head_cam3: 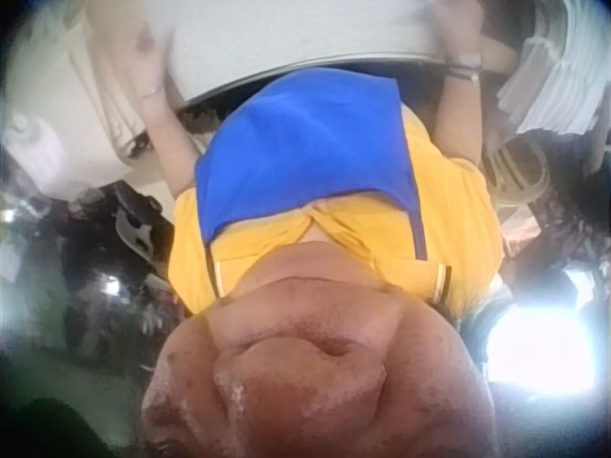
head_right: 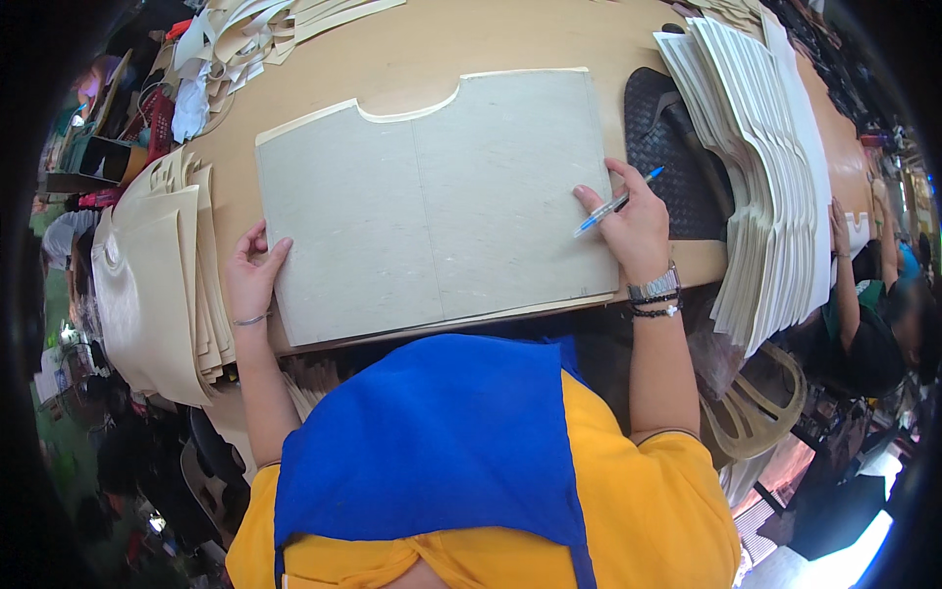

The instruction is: The person traces the outline of a cardboard pattern onto a stack of beige fabric pieces using a blue pen. They repeatedly lift the pattern, move the marked fabric to a side pile, and place a new fabric piece under the pattern to continue the process.

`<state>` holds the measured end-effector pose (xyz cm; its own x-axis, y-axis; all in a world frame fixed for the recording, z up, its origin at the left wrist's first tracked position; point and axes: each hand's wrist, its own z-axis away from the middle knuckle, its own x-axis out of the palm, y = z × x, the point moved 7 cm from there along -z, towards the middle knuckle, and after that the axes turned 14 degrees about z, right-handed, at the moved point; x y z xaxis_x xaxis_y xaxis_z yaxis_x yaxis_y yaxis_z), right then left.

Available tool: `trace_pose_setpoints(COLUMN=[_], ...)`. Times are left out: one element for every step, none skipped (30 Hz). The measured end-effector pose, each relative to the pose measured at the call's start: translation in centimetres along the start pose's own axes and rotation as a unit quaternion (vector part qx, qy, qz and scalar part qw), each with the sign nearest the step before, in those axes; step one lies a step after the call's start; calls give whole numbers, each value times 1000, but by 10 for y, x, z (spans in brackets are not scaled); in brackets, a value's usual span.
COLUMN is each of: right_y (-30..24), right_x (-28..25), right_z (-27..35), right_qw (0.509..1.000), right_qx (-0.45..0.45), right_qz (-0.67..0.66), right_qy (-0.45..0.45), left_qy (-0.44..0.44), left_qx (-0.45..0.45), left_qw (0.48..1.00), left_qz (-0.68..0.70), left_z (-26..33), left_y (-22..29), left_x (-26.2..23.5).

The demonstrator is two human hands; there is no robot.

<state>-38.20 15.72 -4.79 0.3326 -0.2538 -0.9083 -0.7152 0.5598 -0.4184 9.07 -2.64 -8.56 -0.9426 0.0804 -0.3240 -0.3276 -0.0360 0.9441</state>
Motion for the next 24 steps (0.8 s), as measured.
trace_pose_setpoints(right_y=[0,1,1,2,3,3,3,2,2,2,2,2,2,1,2,2,3,4,3,2,-1,-2,-6,-12], right_x=[0,-1,0,0,1,2,2,2,2,2,2,1,2,2,0,0,2,3,2,1,1,0,-3,-6], right_z=[0,0,0,0,0,0,0,0,0,0,0,0,0,1,1,1,1,0,-1,-2,-3,-4,-5,-7], right_qw=[1000,1000,1000,1000,1000,1000,1000,1000,1000,1000,1000,1000,1000,1000,1000,1000,1000,1000,1000,1000,999,998,995,990], right_qx=[3,7,9,8,8,6,5,4,3,3,3,4,6,9,13,13,14,15,5,-6,-19,-19,-20,-23], right_qz=[-1,-2,-5,-3,-1,0,1,1,3,5,7,9,4,0,-2,-3,-3,-2,9,20,28,59,89,119], right_qy=[-1,-3,-5,-6,-6,-7,-8,-9,-9,-8,-7,-6,-9,-11,-12,-16,-19,-22,-21,-19,-21,-34,-49,-65], left_qy=[-1,-3,-3,-3,-4,-3,-3,-3,-3,-2,-2,-2,-3,-4,-8,-11,-14,-17,-27,-36,-42,-51,-60,-66], left_qx=[-2,-4,-6,-8,-9,-11,-9,-7,-5,-3,0,2,4,6,8,6,5,5,-2,-9,-17,-9,-1,4], left_qw=[1000,1000,1000,1000,1000,1000,1000,1000,1000,1000,999,999,999,999,999,998,997,994,993,990,988,982,976,969], left_qz=[-2,-4,-8,-9,-10,-12,-16,-19,-22,-27,-32,-36,-35,-34,-30,-55,-81,-105,-119,-133,-151,-179,-207,-236], left_z=[0,0,0,0,0,1,1,1,1,1,1,0,0,0,-1,-2,-2,-2,-3,-5,-6,-6,-6,-4], left_y=[0,1,2,2,2,1,2,2,2,2,1,1,1,1,2,4,8,11,10,8,10,14,20,27], left_x=[1,1,1,1,1,0,0,-1,-1,-1,-2,-1,-1,0,2,3,2,2,2,2,1,2,4,3])
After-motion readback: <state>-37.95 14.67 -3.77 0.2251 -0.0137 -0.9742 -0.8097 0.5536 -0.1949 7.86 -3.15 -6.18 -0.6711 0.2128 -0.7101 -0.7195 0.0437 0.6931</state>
